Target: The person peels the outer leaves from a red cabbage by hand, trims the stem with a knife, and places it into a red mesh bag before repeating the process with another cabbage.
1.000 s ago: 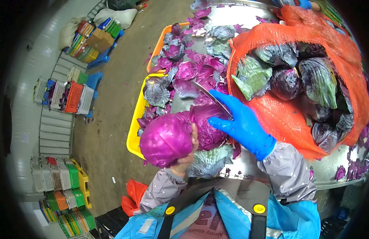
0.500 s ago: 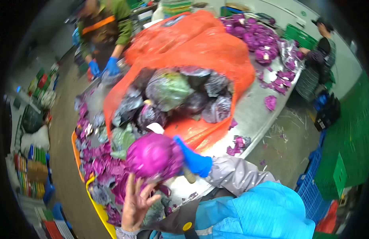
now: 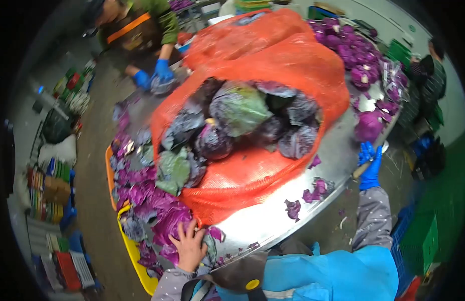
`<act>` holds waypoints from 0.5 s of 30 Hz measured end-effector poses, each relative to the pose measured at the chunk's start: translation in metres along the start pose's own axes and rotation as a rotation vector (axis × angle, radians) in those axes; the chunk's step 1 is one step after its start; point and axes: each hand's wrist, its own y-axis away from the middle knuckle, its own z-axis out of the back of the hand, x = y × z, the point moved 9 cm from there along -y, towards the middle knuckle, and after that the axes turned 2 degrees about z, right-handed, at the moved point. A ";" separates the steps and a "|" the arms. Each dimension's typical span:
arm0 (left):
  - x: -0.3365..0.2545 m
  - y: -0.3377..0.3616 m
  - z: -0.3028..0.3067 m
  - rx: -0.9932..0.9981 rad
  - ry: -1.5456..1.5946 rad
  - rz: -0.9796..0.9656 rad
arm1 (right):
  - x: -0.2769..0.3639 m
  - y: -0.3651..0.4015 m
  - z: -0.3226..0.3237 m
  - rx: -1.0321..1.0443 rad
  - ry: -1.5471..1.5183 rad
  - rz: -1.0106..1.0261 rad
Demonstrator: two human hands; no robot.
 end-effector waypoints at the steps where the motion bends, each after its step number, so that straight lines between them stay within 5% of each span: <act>1: 0.022 0.001 0.002 -0.009 0.060 0.081 | 0.003 -0.002 -0.018 0.068 0.062 -0.009; 4: 0.087 0.006 0.008 -0.128 -0.050 0.158 | 0.015 0.027 -0.107 0.170 0.160 0.041; 8: 0.207 0.023 0.013 0.039 -0.178 0.701 | -0.006 0.093 -0.244 0.740 0.450 0.001; 10: 0.224 0.010 0.050 -0.134 -0.206 0.740 | -0.013 0.118 -0.293 0.776 0.684 0.019; 13: 0.147 -0.045 0.146 -0.655 0.178 0.257 | 0.010 0.137 -0.372 0.972 0.665 0.513; 15: 0.082 -0.090 0.165 -0.514 0.637 0.074 | 0.010 0.133 -0.415 1.028 0.792 0.518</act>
